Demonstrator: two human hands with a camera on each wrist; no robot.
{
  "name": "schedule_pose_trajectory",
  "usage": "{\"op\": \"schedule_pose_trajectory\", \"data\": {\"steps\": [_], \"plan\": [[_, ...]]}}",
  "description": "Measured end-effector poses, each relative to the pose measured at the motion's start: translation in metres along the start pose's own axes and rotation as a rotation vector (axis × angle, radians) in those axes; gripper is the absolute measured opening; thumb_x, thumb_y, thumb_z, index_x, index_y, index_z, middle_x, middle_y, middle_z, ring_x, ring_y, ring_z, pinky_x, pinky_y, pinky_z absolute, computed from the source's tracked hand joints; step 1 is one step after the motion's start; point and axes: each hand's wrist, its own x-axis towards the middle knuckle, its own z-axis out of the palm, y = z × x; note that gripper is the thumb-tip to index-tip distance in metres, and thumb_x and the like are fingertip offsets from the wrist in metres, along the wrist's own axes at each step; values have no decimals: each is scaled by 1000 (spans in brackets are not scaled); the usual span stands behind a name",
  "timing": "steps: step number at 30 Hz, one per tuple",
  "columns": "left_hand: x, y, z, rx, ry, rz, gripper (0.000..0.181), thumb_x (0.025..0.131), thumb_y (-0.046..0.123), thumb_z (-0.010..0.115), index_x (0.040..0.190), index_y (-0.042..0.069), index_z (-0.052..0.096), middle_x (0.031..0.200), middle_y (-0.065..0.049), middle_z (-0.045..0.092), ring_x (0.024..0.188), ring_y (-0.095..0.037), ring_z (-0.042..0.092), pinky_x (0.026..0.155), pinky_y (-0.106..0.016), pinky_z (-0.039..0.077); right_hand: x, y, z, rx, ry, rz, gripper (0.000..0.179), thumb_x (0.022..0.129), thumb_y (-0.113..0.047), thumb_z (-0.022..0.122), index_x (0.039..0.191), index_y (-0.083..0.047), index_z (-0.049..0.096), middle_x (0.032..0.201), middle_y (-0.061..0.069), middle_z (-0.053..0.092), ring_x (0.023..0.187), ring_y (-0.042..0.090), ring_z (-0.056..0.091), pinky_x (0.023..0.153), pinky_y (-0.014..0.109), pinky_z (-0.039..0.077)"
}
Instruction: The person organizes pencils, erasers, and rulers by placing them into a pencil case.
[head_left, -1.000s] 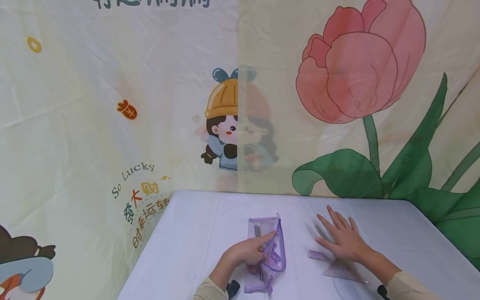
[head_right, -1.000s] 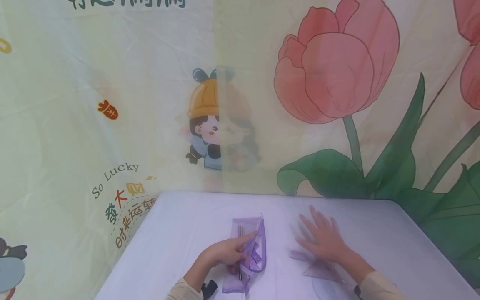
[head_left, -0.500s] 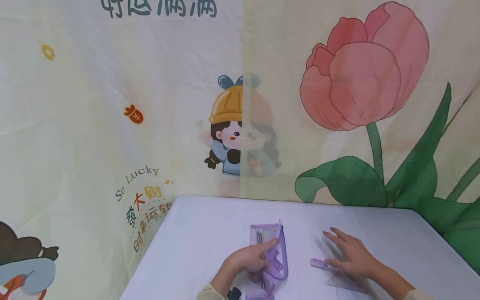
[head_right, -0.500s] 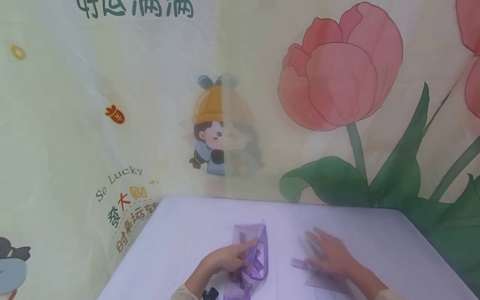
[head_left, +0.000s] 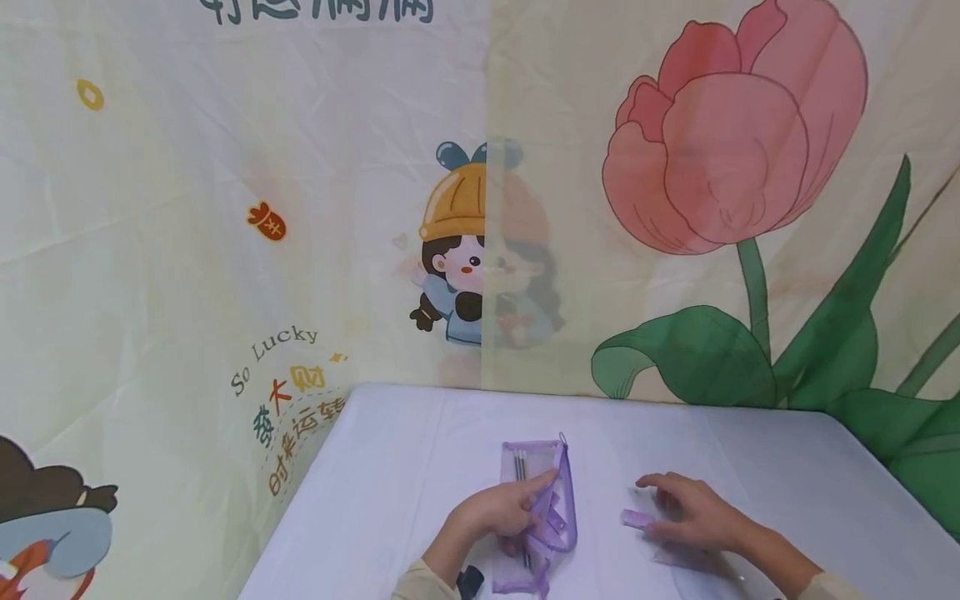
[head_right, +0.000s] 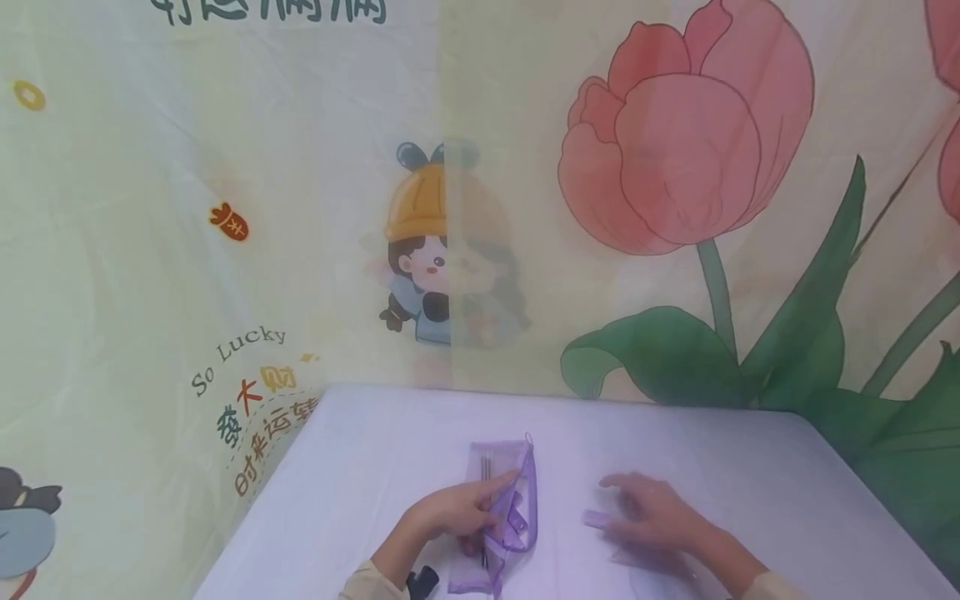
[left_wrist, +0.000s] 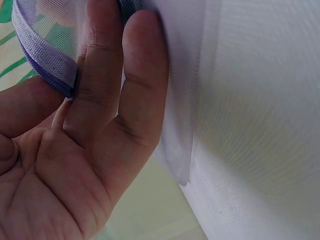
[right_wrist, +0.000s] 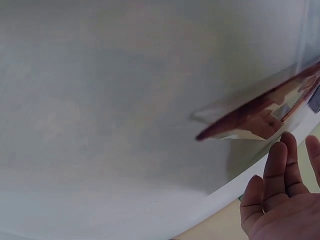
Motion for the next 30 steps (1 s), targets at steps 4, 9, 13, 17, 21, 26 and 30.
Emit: {"op": "schedule_pose_trajectory", "data": {"steps": [4,9,13,17,21,26,30], "plan": [[0,0,0,11,4,8,82,88,-7,61,154,33,34,72,-6,52,50,-22,57,46,-41,57,3,-2,2,65,-42,-39,53,80,-48,78,122,-19,62,94,-13,56,84,-2,46,69,21,45],[1,0,-1,8,2,7,82,88,-6,61,154,34,33,73,-6,51,51,-21,57,45,-40,57,6,-4,2,129,-96,-19,51,81,-44,78,121,-17,62,91,-11,55,83,-3,45,67,20,44],[3,-2,-1,10,4,6,83,89,-5,61,154,36,32,74,-6,51,52,-21,58,45,-40,57,8,-6,1,167,-126,-10,41,82,-38,78,115,-18,65,88,-12,56,80,-3,47,65,20,45],[4,-3,-2,5,7,14,83,89,-7,59,155,35,32,74,-6,54,51,-21,58,46,-40,57,9,-5,2,205,-146,-12,29,84,-33,77,107,-19,67,80,-13,56,73,-3,48,59,19,44],[4,-3,-2,7,6,15,82,89,-7,58,155,33,32,74,-6,57,51,-20,58,45,-39,57,10,-5,4,226,-123,-29,21,85,-29,76,101,-18,67,76,-14,54,69,-4,47,56,18,42],[3,-3,-1,16,1,10,81,89,-6,59,155,34,32,75,-6,59,51,-21,58,45,-39,57,9,-7,7,265,-92,-76,18,86,-26,76,98,-16,68,73,-15,54,67,-6,47,54,17,43],[3,-2,-1,15,-5,10,81,89,-6,59,155,34,32,76,-6,58,51,-21,58,45,-40,57,10,-11,9,297,-100,-71,18,87,-26,75,98,-14,68,73,-14,54,66,-5,48,54,17,44]]}}
